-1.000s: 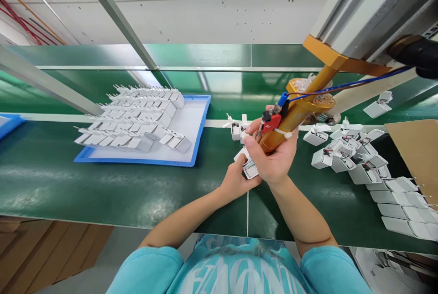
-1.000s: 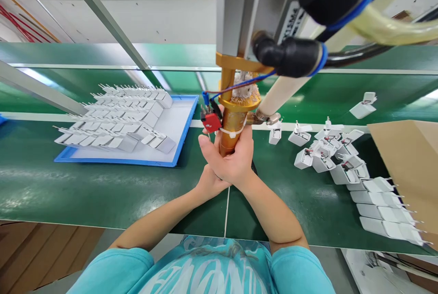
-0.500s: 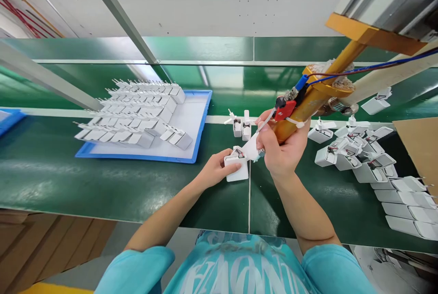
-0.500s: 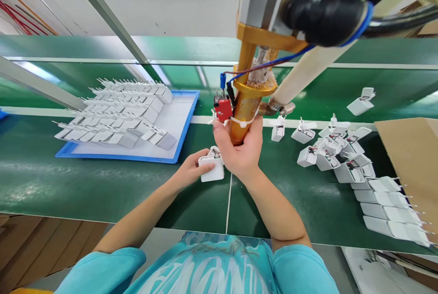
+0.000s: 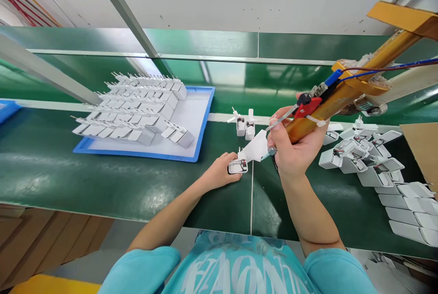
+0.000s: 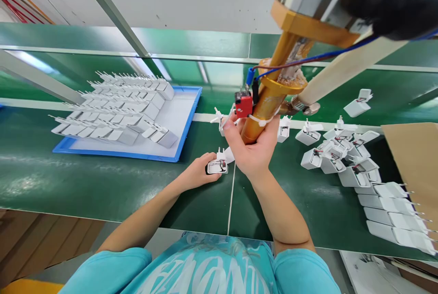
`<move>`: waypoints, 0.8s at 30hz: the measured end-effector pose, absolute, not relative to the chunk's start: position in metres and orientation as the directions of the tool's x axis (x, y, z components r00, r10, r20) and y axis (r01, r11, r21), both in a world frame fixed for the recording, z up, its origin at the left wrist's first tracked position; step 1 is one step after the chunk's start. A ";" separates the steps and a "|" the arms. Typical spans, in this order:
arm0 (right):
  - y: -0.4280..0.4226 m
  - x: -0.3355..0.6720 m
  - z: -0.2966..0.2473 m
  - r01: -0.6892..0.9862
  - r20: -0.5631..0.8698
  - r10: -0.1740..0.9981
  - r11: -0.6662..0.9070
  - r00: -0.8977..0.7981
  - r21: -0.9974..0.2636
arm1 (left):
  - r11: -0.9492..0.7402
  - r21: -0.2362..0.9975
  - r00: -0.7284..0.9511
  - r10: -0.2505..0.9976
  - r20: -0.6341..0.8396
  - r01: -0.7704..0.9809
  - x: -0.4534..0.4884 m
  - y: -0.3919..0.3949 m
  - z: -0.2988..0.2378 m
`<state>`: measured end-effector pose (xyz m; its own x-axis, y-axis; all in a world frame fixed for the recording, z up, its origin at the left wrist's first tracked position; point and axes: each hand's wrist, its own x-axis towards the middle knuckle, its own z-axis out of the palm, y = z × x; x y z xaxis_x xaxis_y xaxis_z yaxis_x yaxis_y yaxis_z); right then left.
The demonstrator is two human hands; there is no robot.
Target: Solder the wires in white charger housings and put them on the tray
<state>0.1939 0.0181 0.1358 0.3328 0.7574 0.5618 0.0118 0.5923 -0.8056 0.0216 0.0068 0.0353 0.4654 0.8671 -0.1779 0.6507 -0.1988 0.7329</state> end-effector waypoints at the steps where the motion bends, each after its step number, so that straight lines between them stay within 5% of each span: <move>1: 0.019 0.194 0.136 0.024 0.558 0.759 0.586 0.335 -0.810 | -0.194 0.727 0.468 0.862 -0.194 0.658 0.021 0.008 0.035; 6: 0.019 0.195 0.135 0.049 0.560 0.768 0.575 0.312 -0.816 | -0.154 0.747 0.493 0.831 -0.257 0.647 0.019 0.011 0.035; 19: 0.024 0.204 0.134 0.088 0.546 0.747 0.558 0.380 -0.825 | -0.167 0.801 0.457 0.878 -0.145 0.575 0.028 -0.007 0.044; 24: 0.022 0.223 0.130 0.210 0.515 0.716 0.476 0.472 -0.854 | -0.051 0.882 0.481 0.852 -0.206 0.468 0.029 -0.012 0.045</move>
<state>0.2231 0.0215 0.1301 0.4720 0.7156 0.5149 0.2103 0.4758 -0.8541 0.0289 -0.0125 0.0452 0.4811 0.8520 -0.2062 0.4680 -0.0508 0.8823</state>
